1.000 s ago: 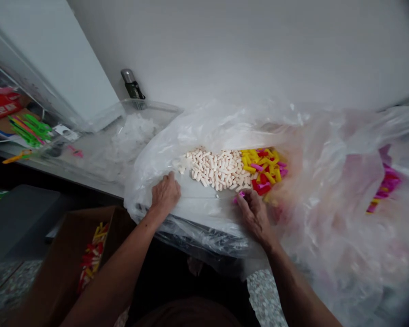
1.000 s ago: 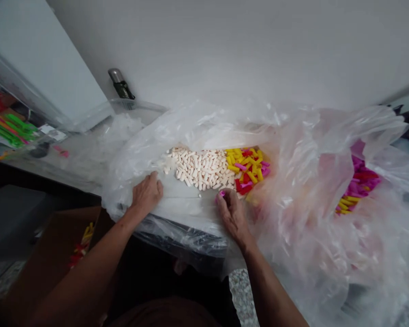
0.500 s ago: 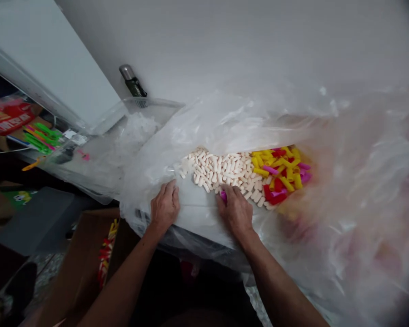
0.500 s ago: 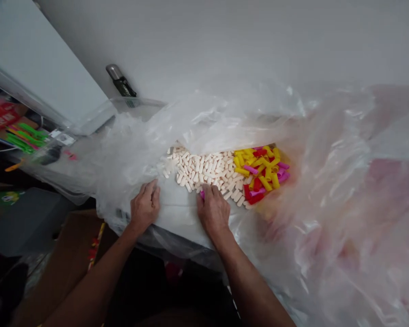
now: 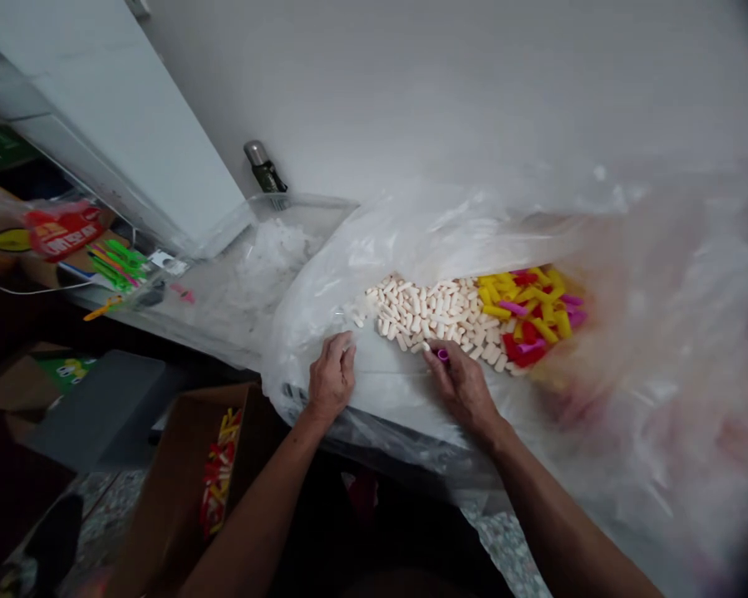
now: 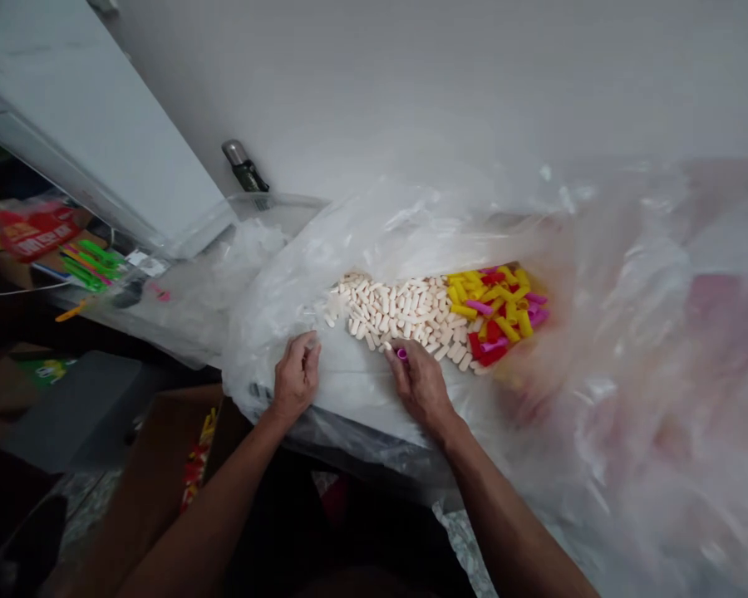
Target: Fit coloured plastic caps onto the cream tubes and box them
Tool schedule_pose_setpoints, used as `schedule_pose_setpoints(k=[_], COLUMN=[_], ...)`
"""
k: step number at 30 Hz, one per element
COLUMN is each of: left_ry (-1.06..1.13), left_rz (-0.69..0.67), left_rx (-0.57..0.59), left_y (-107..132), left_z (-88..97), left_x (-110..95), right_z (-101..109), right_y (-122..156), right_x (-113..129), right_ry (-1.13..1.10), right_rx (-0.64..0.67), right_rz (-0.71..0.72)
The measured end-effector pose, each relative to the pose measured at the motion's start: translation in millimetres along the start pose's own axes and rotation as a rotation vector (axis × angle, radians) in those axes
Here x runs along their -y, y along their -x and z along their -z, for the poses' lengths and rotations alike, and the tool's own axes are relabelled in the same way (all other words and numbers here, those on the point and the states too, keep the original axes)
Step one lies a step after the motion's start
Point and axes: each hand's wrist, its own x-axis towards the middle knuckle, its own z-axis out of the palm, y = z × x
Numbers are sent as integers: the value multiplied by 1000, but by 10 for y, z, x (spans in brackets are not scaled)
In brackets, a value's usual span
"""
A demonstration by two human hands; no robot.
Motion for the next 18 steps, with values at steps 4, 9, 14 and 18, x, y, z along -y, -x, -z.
schedule_pose_setpoints(k=[4,9,14,18], left_ry=[144,209,226,371], left_rz=[-25,-137,-231,-102], left_rx=[75,109,164,200], left_y=[148,462,684,884], left_z=[58,323,667,791], left_x=[-115,-344,-403,-415], right_z=[44,69,103,116], right_y=[-16,-15,24,93], right_x=[371,863,1146,1334], right_ry=[-67,-25,68,75], right_rx=[29,220,393,529], right_rz=[67,249,359,384])
